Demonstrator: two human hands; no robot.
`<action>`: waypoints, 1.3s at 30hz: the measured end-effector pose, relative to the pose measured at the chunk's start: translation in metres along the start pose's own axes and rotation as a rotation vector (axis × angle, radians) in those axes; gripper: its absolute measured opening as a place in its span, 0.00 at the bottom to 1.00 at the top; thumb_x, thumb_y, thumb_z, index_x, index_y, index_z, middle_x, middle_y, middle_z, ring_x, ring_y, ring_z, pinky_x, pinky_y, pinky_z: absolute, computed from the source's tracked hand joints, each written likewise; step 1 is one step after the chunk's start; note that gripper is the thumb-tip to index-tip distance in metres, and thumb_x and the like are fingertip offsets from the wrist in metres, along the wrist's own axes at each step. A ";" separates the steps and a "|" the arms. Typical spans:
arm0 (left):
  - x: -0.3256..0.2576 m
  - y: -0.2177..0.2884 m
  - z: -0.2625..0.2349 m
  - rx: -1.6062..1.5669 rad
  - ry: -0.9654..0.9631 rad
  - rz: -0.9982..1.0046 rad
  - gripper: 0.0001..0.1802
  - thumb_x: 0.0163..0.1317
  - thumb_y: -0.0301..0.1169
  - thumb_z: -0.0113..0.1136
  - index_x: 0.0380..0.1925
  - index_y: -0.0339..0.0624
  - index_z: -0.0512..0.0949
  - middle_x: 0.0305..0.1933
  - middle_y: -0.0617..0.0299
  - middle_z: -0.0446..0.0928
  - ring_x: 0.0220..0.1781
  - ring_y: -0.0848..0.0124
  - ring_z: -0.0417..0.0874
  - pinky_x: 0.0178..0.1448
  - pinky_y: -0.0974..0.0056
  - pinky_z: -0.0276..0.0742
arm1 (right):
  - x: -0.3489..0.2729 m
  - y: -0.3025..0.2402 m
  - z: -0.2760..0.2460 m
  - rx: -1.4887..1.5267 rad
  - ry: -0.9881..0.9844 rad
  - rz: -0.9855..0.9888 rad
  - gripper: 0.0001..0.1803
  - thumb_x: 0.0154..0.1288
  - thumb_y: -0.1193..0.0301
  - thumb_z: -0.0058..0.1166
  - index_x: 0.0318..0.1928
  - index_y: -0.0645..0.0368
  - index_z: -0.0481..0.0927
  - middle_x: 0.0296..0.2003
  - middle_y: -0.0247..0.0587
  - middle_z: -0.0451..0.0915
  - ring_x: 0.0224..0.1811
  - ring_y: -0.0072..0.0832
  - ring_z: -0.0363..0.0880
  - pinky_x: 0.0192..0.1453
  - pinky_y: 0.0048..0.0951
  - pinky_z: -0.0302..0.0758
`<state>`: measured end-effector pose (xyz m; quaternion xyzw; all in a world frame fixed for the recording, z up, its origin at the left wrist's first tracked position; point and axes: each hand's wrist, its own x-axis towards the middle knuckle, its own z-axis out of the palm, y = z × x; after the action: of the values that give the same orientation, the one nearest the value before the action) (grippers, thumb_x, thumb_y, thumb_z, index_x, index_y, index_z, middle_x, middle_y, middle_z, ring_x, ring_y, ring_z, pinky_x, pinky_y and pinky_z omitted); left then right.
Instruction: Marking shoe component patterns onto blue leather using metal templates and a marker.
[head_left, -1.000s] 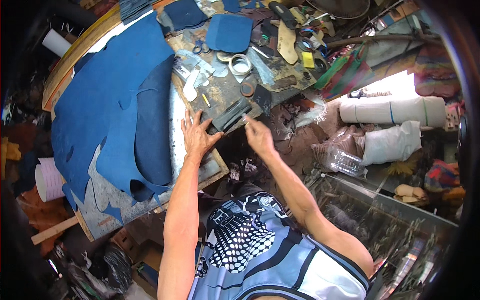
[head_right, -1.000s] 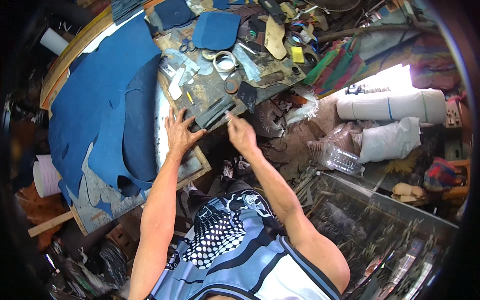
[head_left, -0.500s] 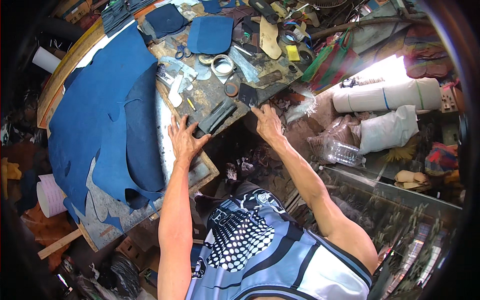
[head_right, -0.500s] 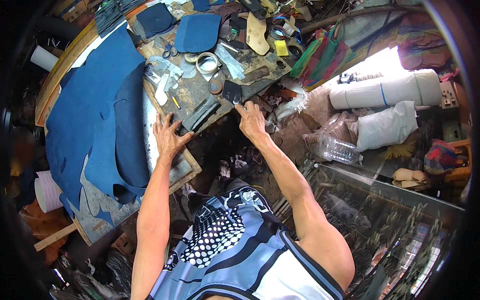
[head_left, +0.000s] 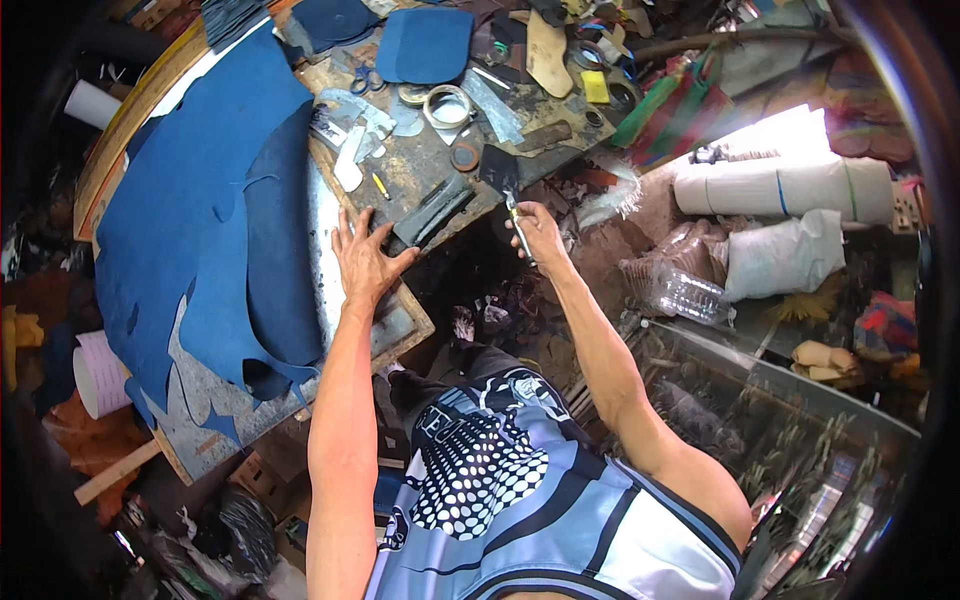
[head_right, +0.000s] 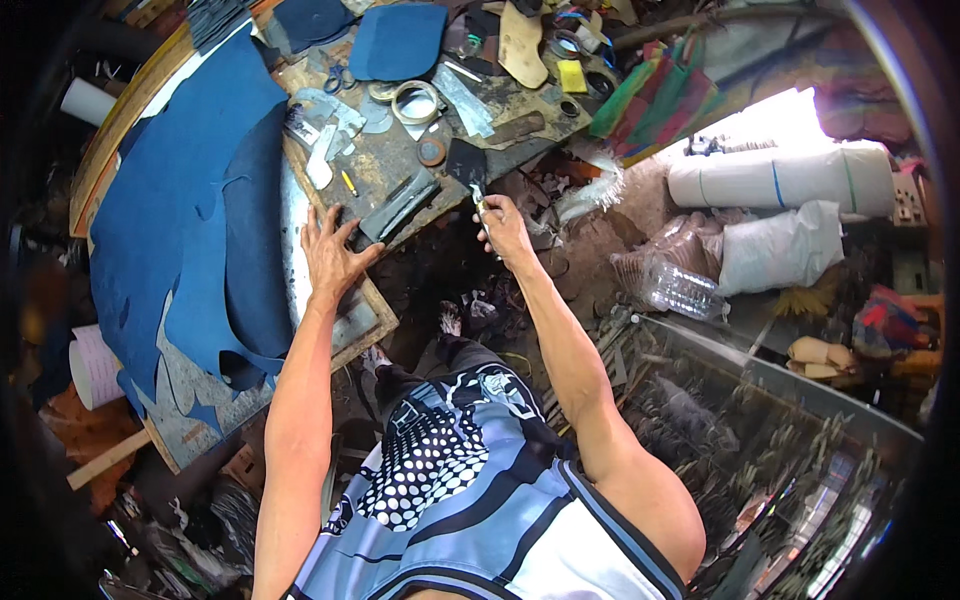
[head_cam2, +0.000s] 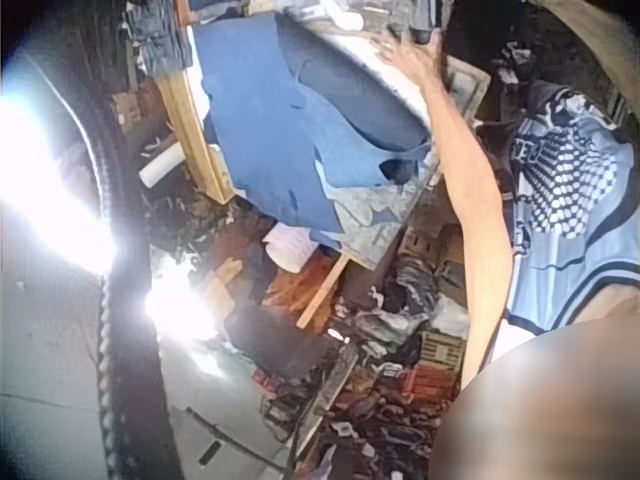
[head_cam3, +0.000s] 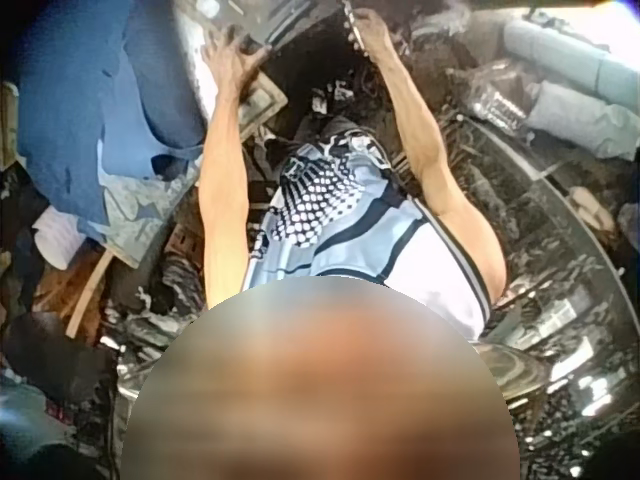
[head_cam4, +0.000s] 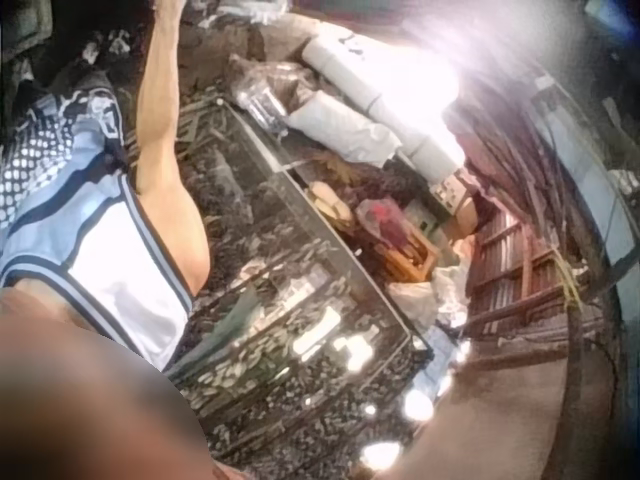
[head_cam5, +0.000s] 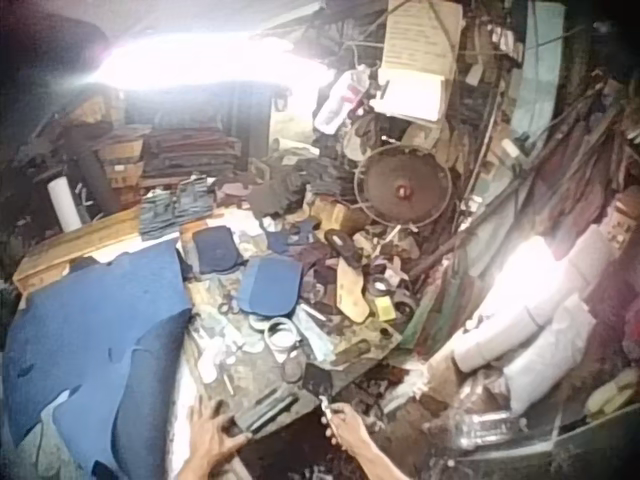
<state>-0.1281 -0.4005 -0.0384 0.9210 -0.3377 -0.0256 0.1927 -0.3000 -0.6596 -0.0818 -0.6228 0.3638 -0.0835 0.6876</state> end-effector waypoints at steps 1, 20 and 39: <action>-0.002 -0.006 0.001 0.006 0.020 0.002 0.33 0.43 0.57 0.74 0.47 0.48 0.87 0.69 0.56 0.71 0.77 0.44 0.54 0.77 0.40 0.49 | -0.001 -0.001 0.005 0.011 0.012 0.001 0.20 0.72 0.69 0.51 0.61 0.59 0.69 0.39 0.39 0.82 0.25 0.21 0.76 0.23 0.25 0.74; -0.121 -0.067 -0.115 -0.560 0.580 -0.086 0.15 0.58 0.32 0.70 0.43 0.37 0.84 0.53 0.50 0.83 0.60 0.55 0.82 0.66 0.58 0.75 | -0.176 -0.022 0.138 0.322 -0.154 0.273 0.12 0.70 0.62 0.60 0.36 0.50 0.70 0.18 0.27 0.64 0.15 0.19 0.64 0.16 0.24 0.66; -0.216 -0.181 -0.099 -0.467 0.475 -0.386 0.46 0.57 0.50 0.70 0.70 0.39 0.64 0.78 0.26 0.37 0.75 0.30 0.55 0.74 0.41 0.60 | -0.217 -0.026 0.299 -0.063 -0.219 0.109 0.11 0.72 0.64 0.57 0.41 0.59 0.76 0.27 0.34 0.78 0.13 0.17 0.68 0.15 0.19 0.67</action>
<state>-0.1661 -0.1045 -0.0322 0.8793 -0.0889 0.0766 0.4616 -0.2671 -0.3038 0.0157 -0.6286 0.3223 0.0341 0.7070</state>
